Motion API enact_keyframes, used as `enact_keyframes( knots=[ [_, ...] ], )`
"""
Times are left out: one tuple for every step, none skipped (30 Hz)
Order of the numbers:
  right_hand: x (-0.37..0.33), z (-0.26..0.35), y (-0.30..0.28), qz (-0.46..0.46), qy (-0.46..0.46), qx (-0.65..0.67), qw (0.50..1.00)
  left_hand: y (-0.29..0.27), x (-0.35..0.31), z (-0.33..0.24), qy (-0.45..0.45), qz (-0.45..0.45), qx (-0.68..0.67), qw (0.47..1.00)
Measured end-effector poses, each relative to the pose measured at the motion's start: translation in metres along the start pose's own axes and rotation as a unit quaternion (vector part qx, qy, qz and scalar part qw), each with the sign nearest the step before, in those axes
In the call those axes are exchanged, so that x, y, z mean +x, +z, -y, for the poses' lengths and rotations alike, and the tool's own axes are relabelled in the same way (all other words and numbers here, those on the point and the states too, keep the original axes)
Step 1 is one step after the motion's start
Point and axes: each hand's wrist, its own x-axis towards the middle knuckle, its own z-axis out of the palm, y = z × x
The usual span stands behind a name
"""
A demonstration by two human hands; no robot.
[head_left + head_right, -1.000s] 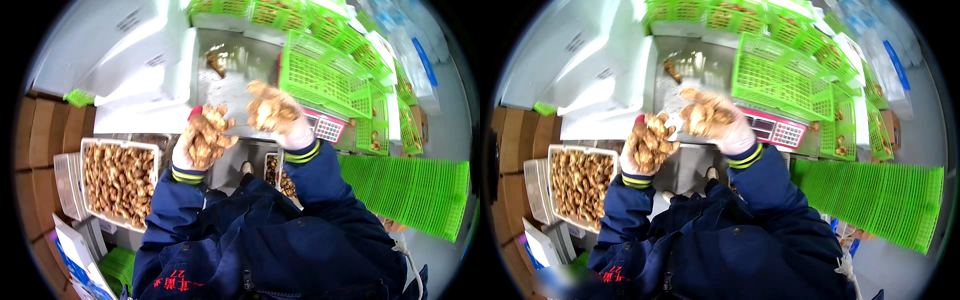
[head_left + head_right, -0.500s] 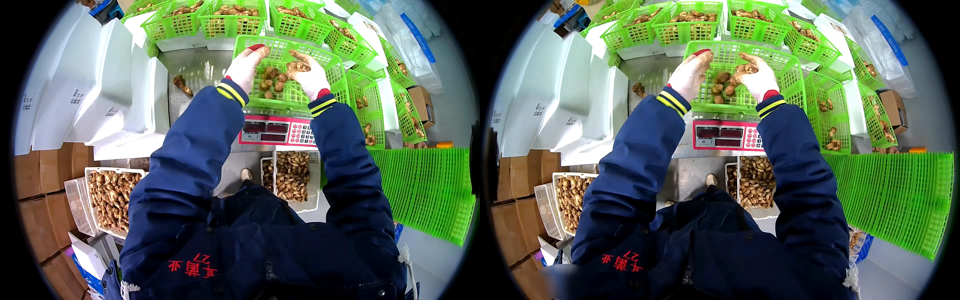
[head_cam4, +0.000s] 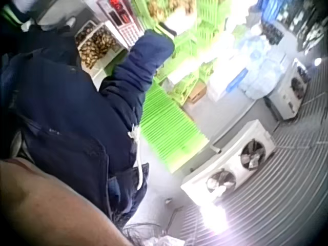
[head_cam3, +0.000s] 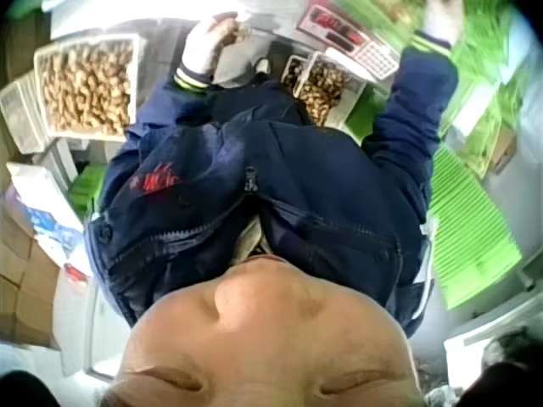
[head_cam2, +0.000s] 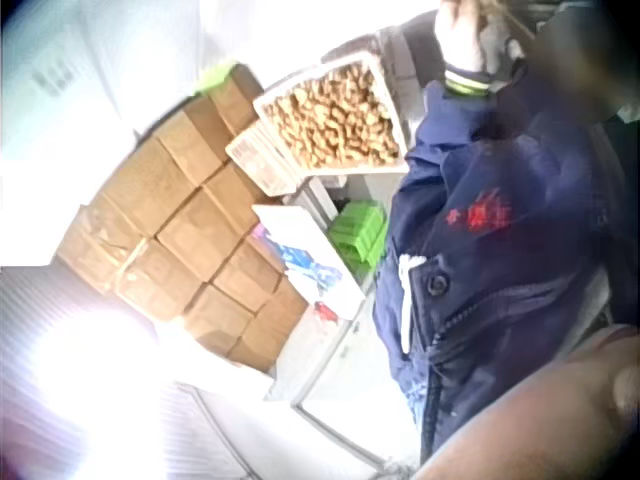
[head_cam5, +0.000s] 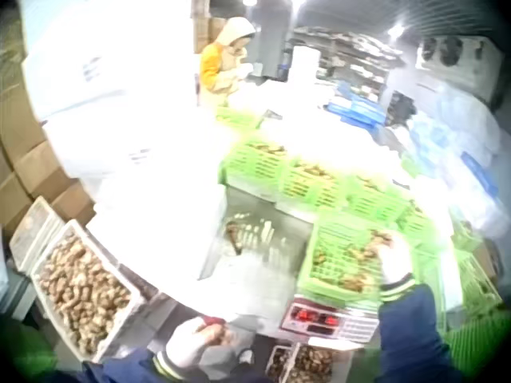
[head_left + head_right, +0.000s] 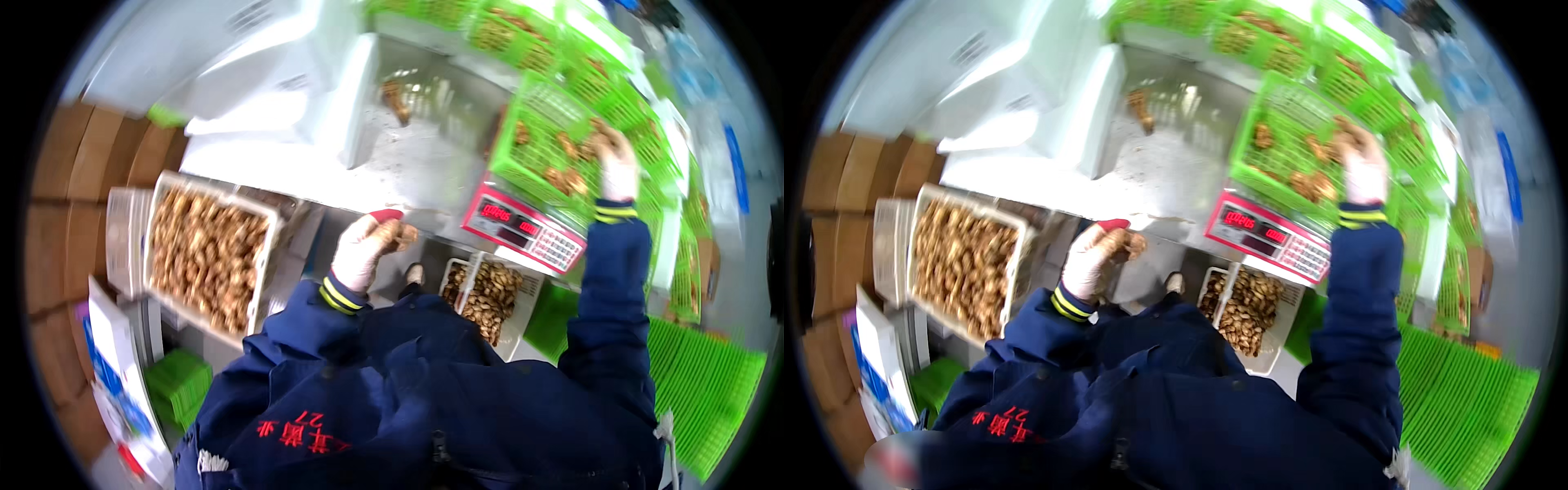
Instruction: The person sorts agricultural produce into different baskets by hand, weighing some items on a digital scale and moving plastic containers around a workspace.
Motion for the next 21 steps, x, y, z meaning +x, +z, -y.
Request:
enact_keyframes(
  knots=[
    [-0.006, 0.025, 0.018, -0.013, 0.023, 0.037, 0.999, -0.022, -0.017, 0.009, -0.013, -0.015, 0.001, 1.0],
    [0.001, 0.03, 0.015, 0.072, 0.074, 0.156, 0.982, -0.039, -0.03, 0.013, -0.028, -0.02, 0.006, 0.999],
    [-0.018, 0.054, 0.048, 0.079, 0.059, 0.265, 0.959, -0.052, -0.047, 0.014, -0.053, -0.047, -0.014, 0.997],
    [-0.033, 0.069, 0.081, 0.097, 0.071, 0.313, 0.942, -0.063, -0.062, 0.015, -0.08, -0.061, -0.039, 0.994],
    [-0.059, 0.097, 0.131, 0.079, 0.114, 0.342, 0.929, -0.08, -0.075, 0.02, -0.089, -0.06, -0.05, 0.993],
    [-0.076, 0.109, 0.171, 0.16, 0.153, 0.357, 0.908, -0.098, -0.084, 0.028, -0.093, -0.061, -0.065, 0.992],
    [-0.094, 0.119, 0.211, 0.237, 0.192, 0.361, 0.881, -0.115, -0.095, 0.031, -0.072, -0.048, -0.094, 0.992],
    [-0.116, 0.128, 0.248, 0.317, 0.207, 0.312, 0.871, -0.12, -0.104, 0.017, -0.093, -0.077, -0.081, 0.989],
    [-0.144, 0.136, 0.29, 0.421, 0.178, 0.221, 0.862, -0.135, -0.113, 0.017, -0.067, -0.09, -0.087, 0.99],
    [-0.169, 0.144, 0.328, 0.507, 0.105, 0.118, 0.848, -0.149, -0.124, 0.016, -0.042, -0.1, -0.095, 0.99],
    [-0.194, 0.142, 0.367, 0.541, 0.091, 0.078, 0.833, -0.162, -0.135, 0.013, -0.017, -0.109, -0.124, 0.986],
    [-0.22, 0.125, 0.408, 0.491, 0.196, 0.11, 0.842, -0.181, -0.142, 0.015, -0.024, -0.113, -0.102, 0.988],
    [-0.232, 0.116, 0.443, 0.502, 0.161, 0.06, 0.848, -0.194, -0.155, 0.011, -0.025, -0.142, -0.117, 0.983],
    [-0.239, 0.125, 0.471, 0.483, 0.131, 0.018, 0.866, -0.207, -0.168, 0.006, -0.027, -0.17, -0.134, 0.976],
    [-0.242, 0.109, 0.496, 0.459, 0.094, 0.004, 0.883, -0.222, -0.18, 0.0, -0.034, -0.177, -0.12, 0.976],
    [-0.243, 0.1, 0.519, 0.443, -0.004, -0.015, 0.897, -0.239, -0.192, -0.002, -0.038, -0.193, -0.127, 0.972],
    [-0.241, 0.104, 0.539, 0.394, -0.19, -0.116, 0.892, -0.254, -0.203, -0.002, -0.026, -0.205, -0.149, 0.967],
    [-0.243, 0.109, 0.554, 0.327, -0.368, -0.21, 0.845, -0.268, -0.213, -0.001, -0.016, -0.216, -0.17, 0.961],
    [-0.254, 0.122, 0.564, 0.324, -0.361, -0.219, 0.846, -0.281, -0.222, 0.0, -0.009, -0.231, -0.19, 0.954],
    [-0.261, 0.129, 0.572, 0.391, -0.32, -0.299, 0.81, -0.293, -0.228, 0.0, -0.009, -0.229, -0.224, 0.947],
    [-0.27, 0.129, 0.583, 0.416, -0.294, -0.346, 0.788, -0.3, -0.231, 0.001, 0.001, -0.23, -0.23, 0.946]
  ],
)
